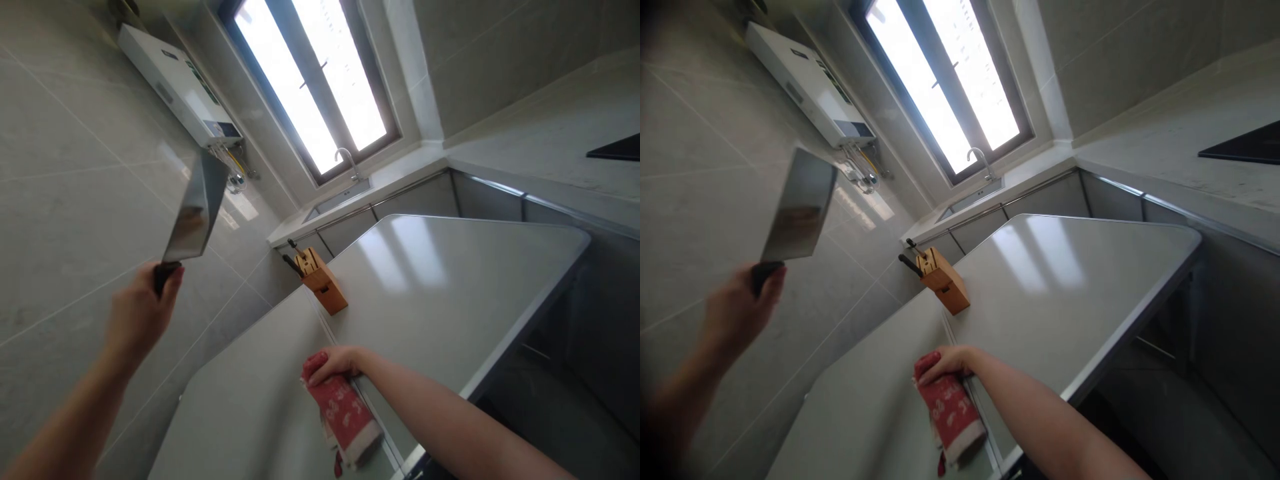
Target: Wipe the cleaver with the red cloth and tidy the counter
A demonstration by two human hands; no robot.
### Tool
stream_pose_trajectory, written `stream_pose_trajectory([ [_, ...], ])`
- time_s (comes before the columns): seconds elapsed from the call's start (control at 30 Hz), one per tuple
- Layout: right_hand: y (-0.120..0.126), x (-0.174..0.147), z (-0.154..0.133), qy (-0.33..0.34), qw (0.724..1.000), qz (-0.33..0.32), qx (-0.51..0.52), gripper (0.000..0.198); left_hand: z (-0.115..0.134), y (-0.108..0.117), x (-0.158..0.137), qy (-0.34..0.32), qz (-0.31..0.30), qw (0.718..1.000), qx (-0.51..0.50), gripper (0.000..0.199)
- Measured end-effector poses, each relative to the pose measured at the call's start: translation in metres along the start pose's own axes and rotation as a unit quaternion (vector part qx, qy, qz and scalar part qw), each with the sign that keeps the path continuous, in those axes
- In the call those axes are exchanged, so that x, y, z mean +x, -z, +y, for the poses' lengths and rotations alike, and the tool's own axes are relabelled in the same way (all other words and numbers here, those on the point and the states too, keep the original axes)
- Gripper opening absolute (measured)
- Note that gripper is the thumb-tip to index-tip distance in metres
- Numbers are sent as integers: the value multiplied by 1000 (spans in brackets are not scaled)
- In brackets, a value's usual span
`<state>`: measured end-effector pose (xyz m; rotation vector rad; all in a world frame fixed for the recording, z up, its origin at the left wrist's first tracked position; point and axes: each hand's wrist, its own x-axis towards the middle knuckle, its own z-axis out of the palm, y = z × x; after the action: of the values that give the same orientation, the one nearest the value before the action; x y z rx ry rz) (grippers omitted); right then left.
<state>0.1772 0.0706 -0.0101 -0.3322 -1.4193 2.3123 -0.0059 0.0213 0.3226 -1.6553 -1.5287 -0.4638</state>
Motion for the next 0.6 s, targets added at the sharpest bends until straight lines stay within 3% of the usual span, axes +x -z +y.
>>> stream_pose_trajectory([
  [0.07,0,0,0,3,1000,2,-2,39,6,21,28,-82,2,983,165,50],
  [0.13,0,0,0,1,1000,8,-8,39,20,37,48,-170,17,949,263,49],
  [0.2,0,0,0,3,1000,14,-10,39,39,47,61,-268,26,914,302,42],
  [0.27,0,0,0,4,1000,18,-7,39,57,49,69,-311,26,897,313,39],
  [0.37,-1,0,0,-2,1000,25,-1,38,78,45,79,-328,-11,898,293,40],
  [0.6,-4,0,-1,9,999,30,3,40,117,37,103,-292,-143,917,229,54],
])
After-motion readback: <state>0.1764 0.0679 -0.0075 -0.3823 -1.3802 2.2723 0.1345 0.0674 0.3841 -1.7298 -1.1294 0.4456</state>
